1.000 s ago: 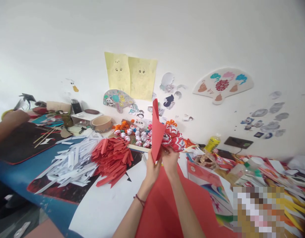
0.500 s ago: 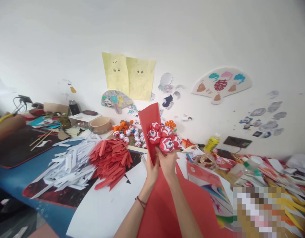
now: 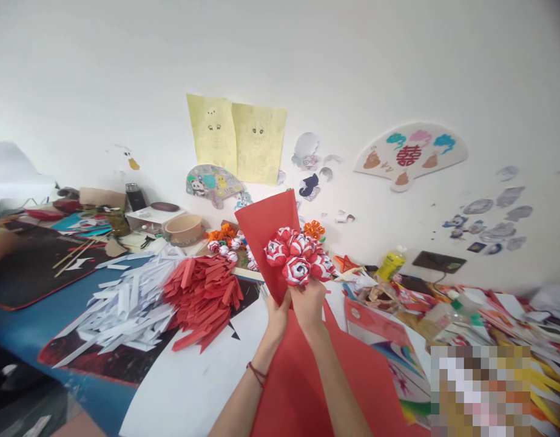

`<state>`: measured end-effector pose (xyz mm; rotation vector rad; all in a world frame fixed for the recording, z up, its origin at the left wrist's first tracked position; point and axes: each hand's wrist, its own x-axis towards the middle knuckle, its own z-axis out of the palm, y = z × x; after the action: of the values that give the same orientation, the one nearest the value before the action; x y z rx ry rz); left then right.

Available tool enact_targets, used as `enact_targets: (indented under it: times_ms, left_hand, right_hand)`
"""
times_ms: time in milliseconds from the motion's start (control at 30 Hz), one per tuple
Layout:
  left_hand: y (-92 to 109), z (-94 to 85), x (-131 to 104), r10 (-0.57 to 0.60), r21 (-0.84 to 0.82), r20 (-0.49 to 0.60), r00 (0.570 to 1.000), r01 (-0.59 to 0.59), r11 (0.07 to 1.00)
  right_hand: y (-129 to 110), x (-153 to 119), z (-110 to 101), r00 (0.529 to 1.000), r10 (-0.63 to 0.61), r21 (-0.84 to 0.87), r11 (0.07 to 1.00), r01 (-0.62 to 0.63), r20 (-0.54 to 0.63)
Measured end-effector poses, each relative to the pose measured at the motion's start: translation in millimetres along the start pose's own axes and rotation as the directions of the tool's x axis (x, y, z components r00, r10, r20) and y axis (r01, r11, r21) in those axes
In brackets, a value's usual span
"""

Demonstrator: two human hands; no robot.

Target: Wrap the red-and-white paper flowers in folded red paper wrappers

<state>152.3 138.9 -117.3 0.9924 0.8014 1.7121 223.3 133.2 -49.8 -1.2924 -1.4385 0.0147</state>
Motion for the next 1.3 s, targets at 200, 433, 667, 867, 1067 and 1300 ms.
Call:
enact_targets:
  times_ms: [200,433,667,867,1067,1300]
  left_hand:
    - [3,-4.0,-3,-0.061,-0.023,0.045,0.997,0.062,0.998]
    - [16,-32.1,-1,-0.167,-0.049,-0.138,0.976,0.161,0.986]
    - [30,-50.7,-8,-0.233,-0.116,-0.147,0.961,0.217,0.969]
    - [37,-56.2,-19,-0.268,-0.132,-0.058,0.962,0.258,0.957]
    - [45,-62.1,-22,-0.3,-0.185,-0.056,0.952,0.285,0.94]
    - [54,-67.5,-25,-0.324,-0.17,-0.004,0.946,0.319,0.933]
  right_hand:
    - [-15,21,-15,0.976,0.214,0.404,0.891,-0.21,0.034]
    - [54,54,-59,0.933,0.329,0.247,0.901,-0.356,0.146]
    - [125,20,-23,0.735,0.432,-0.134,0.893,-0.429,0.523]
    - [133,26,10,0.657,0.453,-0.379,0.887,-0.264,0.603]
    - [133,36,26,0.664,0.423,-0.493,0.865,-0.092,0.617]
    - [131,29,25,0.69,0.376,-0.528,0.849,0.011,0.618]
